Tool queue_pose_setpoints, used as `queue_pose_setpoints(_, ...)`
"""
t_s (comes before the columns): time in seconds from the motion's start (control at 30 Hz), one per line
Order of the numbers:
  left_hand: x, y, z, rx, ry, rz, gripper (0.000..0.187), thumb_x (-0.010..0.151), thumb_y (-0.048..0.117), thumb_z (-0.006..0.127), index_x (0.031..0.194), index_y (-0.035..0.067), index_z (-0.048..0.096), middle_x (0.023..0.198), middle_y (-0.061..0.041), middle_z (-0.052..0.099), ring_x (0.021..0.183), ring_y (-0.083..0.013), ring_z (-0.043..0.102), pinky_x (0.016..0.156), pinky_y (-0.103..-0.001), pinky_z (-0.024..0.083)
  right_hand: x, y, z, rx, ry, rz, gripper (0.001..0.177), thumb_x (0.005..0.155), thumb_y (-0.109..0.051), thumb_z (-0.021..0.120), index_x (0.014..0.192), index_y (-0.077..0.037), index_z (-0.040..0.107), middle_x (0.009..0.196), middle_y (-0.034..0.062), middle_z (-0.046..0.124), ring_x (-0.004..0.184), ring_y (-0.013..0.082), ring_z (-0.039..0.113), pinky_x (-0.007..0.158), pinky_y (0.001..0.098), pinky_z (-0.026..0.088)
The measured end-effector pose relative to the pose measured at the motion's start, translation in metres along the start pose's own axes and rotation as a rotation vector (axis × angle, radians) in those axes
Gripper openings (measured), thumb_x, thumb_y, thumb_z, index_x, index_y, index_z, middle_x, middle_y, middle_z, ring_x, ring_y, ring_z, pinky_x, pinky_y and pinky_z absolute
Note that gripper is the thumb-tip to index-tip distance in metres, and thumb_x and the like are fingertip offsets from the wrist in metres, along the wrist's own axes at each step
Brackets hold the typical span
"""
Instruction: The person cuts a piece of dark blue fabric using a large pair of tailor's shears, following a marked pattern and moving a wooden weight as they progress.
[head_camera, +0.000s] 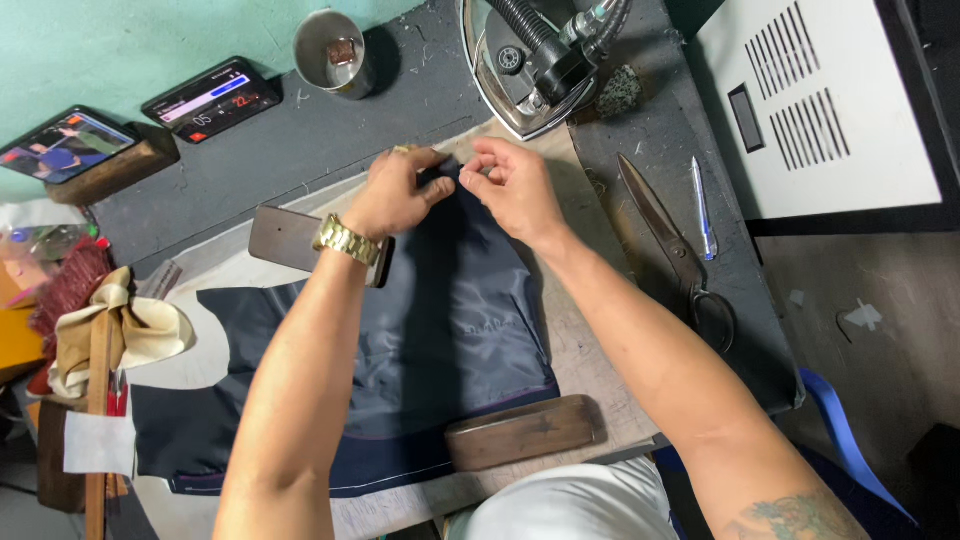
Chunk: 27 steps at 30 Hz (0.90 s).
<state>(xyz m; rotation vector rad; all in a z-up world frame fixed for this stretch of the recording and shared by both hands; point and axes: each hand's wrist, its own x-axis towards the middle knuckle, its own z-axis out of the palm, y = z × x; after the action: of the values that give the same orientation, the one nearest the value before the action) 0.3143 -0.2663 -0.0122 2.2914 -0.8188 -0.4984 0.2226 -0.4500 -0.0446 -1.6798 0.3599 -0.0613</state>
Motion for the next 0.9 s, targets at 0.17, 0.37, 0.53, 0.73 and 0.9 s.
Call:
queue_pose_setpoints(0.17,0.022,-0.026,-0.009,-0.197,-0.189,-0.085,0.032,0.096,0.036,0.076,0.081,0.009,0.071,0.073,-0.012,0.068,0.080,-0.0350,0.071,0.077,-0.045,0.052,-0.041,-0.037,0.004,-0.322,0.180,-0.068,0.031,0.089,-0.019,0.077,0.118,-0.008,0.073,0.100,0.0070,0.079,0.096,0.0316,0.075,0.081,0.0449,0.061)
queue_pose_setpoints(0.37,0.028,-0.036,-0.010,-0.382,-0.283,-0.156,0.041,0.095,0.043,0.078,0.069,0.013,0.067,0.053,0.001,0.054,0.057,-0.0117,0.050,0.056,-0.027,0.039,-0.054,-0.027,0.026,-0.434,0.008,0.112,0.051,0.086,-0.039,0.083,0.125,-0.009,0.069,0.109,0.0052,0.074,0.102,0.0225,0.073,0.087,0.0392,0.061)
queue_pose_setpoints(0.53,0.019,-0.023,-0.031,-0.675,-0.279,-0.002,0.021,0.100,0.027,0.069,0.114,0.011,0.071,0.100,0.008,0.069,0.091,0.0000,0.059,0.082,-0.018,0.049,-0.040,-0.016,0.027,-0.057,-0.003,0.253,0.043,0.086,-0.023,0.079,0.124,-0.006,0.069,0.110,0.0162,0.078,0.104,0.0175,0.076,0.097,0.0275,0.058)
queue_pose_setpoints(0.73,0.022,-0.011,-0.051,-0.521,-0.601,-0.068,0.063,0.084,0.039,0.073,0.140,0.013,0.062,0.121,0.002,0.070,0.111,-0.0071,0.061,0.101,-0.023,0.046,-0.040,0.010,0.020,0.193,-0.064,0.211,0.049,0.086,-0.016,0.081,0.128,0.002,0.063,0.106,0.0170,0.078,0.095,0.0124,0.071,0.089,0.0259,0.057)
queue_pose_setpoints(0.9,0.022,-0.023,-0.046,-0.628,-0.615,-0.081,0.022,0.090,0.025,0.076,0.107,0.011,0.073,0.097,0.007,0.069,0.089,-0.0021,0.057,0.084,-0.019,0.047,-0.039,0.016,0.020,0.234,-0.057,0.229,0.046,0.086,-0.015,0.079,0.127,0.000,0.065,0.111,0.0205,0.077,0.099,0.0161,0.073,0.092,0.0272,0.060)
